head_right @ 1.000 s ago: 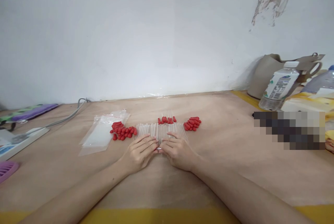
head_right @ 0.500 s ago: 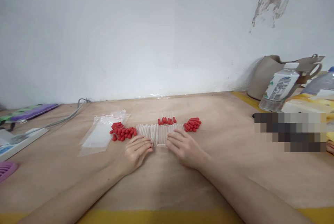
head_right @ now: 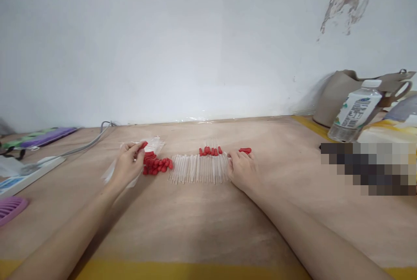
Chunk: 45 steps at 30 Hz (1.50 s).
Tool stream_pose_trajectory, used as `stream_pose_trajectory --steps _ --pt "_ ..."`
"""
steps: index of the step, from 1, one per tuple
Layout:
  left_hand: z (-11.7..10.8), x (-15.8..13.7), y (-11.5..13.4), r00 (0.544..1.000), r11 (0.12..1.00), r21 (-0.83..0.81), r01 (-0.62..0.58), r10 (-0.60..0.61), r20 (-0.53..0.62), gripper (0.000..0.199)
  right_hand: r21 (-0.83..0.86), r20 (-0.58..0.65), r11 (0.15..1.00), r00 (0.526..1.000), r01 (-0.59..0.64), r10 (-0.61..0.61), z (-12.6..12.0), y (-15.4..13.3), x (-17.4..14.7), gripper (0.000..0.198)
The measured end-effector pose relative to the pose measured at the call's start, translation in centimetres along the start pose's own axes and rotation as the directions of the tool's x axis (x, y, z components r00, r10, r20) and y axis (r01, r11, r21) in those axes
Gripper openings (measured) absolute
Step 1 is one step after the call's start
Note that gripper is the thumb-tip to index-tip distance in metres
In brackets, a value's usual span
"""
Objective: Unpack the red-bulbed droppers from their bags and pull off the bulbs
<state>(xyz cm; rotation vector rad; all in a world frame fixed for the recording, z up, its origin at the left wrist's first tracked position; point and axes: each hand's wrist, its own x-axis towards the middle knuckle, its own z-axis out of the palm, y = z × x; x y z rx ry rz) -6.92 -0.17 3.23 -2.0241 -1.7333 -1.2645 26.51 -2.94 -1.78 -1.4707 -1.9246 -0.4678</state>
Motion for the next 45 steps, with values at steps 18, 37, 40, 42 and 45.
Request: stream_pose_trajectory --steps 18,37,40,42,45 --pt "0.0 0.2 -0.3 0.966 0.997 -0.071 0.008 0.011 0.258 0.026 -0.002 -0.004 0.992 0.992 0.124 -0.124 0.0 -0.5 -0.6 0.024" --pt "0.0 0.7 0.4 0.969 0.972 0.135 -0.193 0.168 0.179 0.038 0.05 -0.01 0.986 0.987 0.161 -0.161 -0.5 -0.8 -0.5 0.033" --pt "-0.7 1.2 1.9 0.956 0.968 0.097 -0.231 0.207 0.208 0.029 0.082 -0.072 0.985 0.986 0.154 -0.148 -0.7 -0.7 -0.5 0.027" --pt "-0.6 1.8 3.5 0.922 0.96 0.082 -0.267 0.23 0.311 0.026 0.096 -0.104 0.984 0.985 0.15 -0.14 -0.9 -0.7 -0.5 0.025" --pt "0.9 2.9 6.4 0.831 0.964 0.099 -0.248 0.159 0.534 0.022 0.111 -0.129 0.983 0.983 0.149 -0.134 -1.1 -0.6 -0.6 0.023"
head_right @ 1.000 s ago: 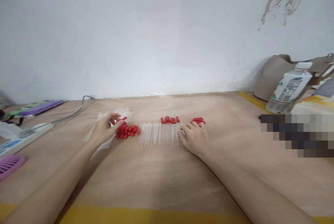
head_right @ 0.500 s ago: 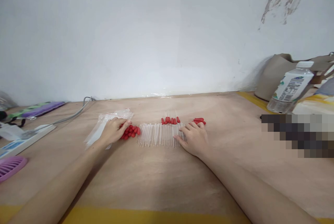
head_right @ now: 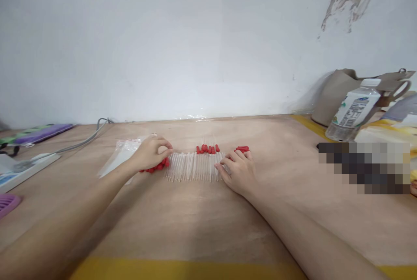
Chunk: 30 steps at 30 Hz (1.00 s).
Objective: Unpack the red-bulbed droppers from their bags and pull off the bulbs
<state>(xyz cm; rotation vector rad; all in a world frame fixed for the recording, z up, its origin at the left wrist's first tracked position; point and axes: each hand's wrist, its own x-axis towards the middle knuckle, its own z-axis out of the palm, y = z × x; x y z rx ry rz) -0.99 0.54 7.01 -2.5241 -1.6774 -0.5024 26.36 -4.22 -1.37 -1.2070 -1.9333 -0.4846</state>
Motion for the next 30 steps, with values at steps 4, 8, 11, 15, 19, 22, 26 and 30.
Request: stream_pose_trajectory --steps 4,8,11,15,19,22,26,30 --pt "1.7 3.6 3.3 0.959 0.981 -0.006 0.196 -0.19 0.212 0.019 0.02 -0.023 1.0 1.0 -0.002 0.002 -0.3 0.2 0.0 0.021" --pt "3.9 7.0 5.1 0.894 0.939 0.042 0.341 -0.337 0.295 0.02 0.028 -0.041 1.0 0.999 -0.012 0.013 -0.6 0.1 0.0 0.021" --pt "5.4 9.0 5.3 0.848 0.912 0.059 0.405 -0.399 0.349 0.021 0.026 -0.059 0.999 0.998 -0.02 0.021 -0.8 0.0 0.1 0.022" --pt "7.0 10.7 4.9 0.796 0.889 0.062 0.453 -0.435 0.421 0.029 0.016 -0.076 1.0 0.997 -0.012 0.014 -0.7 -0.2 0.2 0.022" --pt "7.7 11.4 4.4 0.768 0.875 0.031 0.483 -0.441 0.465 0.03 0.013 -0.062 1.0 0.998 -0.01 0.011 -0.6 -0.2 0.1 0.022" --pt "7.3 11.4 4.1 0.772 0.869 -0.009 0.495 -0.435 0.463 0.03 0.022 -0.062 1.0 0.998 -0.013 0.014 -0.6 -0.3 0.1 0.021" --pt "5.8 10.5 3.8 0.831 0.881 -0.079 0.467 -0.406 0.381 0.029 0.036 -0.066 0.999 0.998 -0.021 0.023 -0.5 -0.2 0.1 0.02" --pt "3.8 6.9 3.6 0.946 0.935 -0.182 0.304 -0.274 0.173 0.027 0.089 -0.05 0.995 0.998 -0.04 0.044 -0.2 0.2 0.0 0.015"
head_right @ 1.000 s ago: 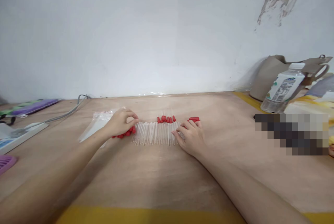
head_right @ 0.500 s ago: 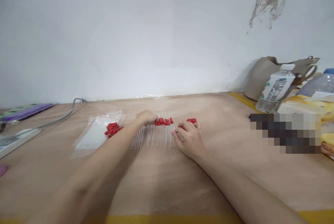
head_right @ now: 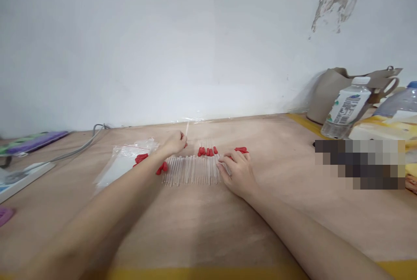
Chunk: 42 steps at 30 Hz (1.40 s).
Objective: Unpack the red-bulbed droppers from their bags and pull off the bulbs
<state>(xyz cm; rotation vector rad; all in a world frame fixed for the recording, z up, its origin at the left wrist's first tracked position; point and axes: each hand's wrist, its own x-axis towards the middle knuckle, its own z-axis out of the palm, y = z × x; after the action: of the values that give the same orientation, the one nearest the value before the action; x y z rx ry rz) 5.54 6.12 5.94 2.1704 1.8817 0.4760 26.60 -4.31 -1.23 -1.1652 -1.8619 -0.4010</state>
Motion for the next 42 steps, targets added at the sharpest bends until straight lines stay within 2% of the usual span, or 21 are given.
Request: stream_pose_trajectory --steps 3,5,6,9,11,13,16,19,24,31,37,42 --pt "-0.3 -4.7 -1.7 0.979 0.983 -0.023 -0.182 0.179 -0.102 0.02 0.088 -0.007 0.996 1.0 0.004 -0.003 0.1 -0.1 0.0 0.024" --pt "0.1 -7.9 -3.1 0.877 0.9 -0.023 -0.435 0.418 -0.237 0.013 0.132 -0.004 0.991 0.999 0.034 -0.034 0.0 -0.5 0.0 0.034" --pt "0.5 -9.3 -3.8 0.839 0.866 -0.024 -0.499 0.476 -0.265 0.012 0.142 0.002 0.988 0.998 0.059 -0.06 -0.1 -0.8 -0.1 0.039" --pt "2.1 -11.9 -5.2 0.722 0.779 0.006 -0.627 0.584 -0.37 0.011 0.152 0.039 0.973 0.983 0.173 -0.181 -0.2 -2.2 -0.2 0.048" --pt "3.1 -12.5 -5.5 0.665 0.727 0.014 -0.686 0.635 -0.394 0.012 0.16 0.079 0.952 0.958 0.262 -0.276 -0.1 -3.0 -0.3 0.044" --pt "3.8 -12.5 -5.4 0.628 0.692 0.026 -0.722 0.671 -0.394 0.011 0.161 0.116 0.934 0.933 0.32 -0.34 0.2 -3.7 -0.4 0.037" --pt "4.2 -12.4 -5.1 0.592 0.666 0.062 -0.743 0.698 -0.403 0.011 0.158 0.143 0.93 0.925 0.331 -0.353 0.9 -4.1 -0.5 0.025" --pt "4.0 -12.4 -4.9 0.576 0.661 0.113 -0.742 0.714 -0.398 0.013 0.18 0.145 0.931 0.928 0.316 -0.343 1.4 -4.2 -0.5 0.019" --pt "3.7 -12.3 -4.6 0.516 0.598 0.188 -0.779 0.782 -0.35 0.018 0.211 0.164 0.927 0.924 0.309 -0.345 1.6 -4.1 -0.5 0.019" --pt "4.2 -12.3 -4.3 0.435 0.542 0.261 -0.799 0.82 -0.372 0.015 0.232 0.13 0.909 0.916 0.345 -0.38 2.1 -4.0 -0.8 0.022" --pt "4.1 -12.4 -3.9 0.413 0.507 0.304 -0.807 0.851 -0.324 0.012 0.318 0.083 0.867 0.9 0.383 -0.427 2.2 -4.3 -0.8 0.018" --pt "3.9 -12.5 -4.1 0.434 0.499 0.254 -0.829 0.859 -0.27 0.011 0.313 0.075 0.843 0.874 0.436 -0.48 1.6 -4.5 -0.7 0.018"
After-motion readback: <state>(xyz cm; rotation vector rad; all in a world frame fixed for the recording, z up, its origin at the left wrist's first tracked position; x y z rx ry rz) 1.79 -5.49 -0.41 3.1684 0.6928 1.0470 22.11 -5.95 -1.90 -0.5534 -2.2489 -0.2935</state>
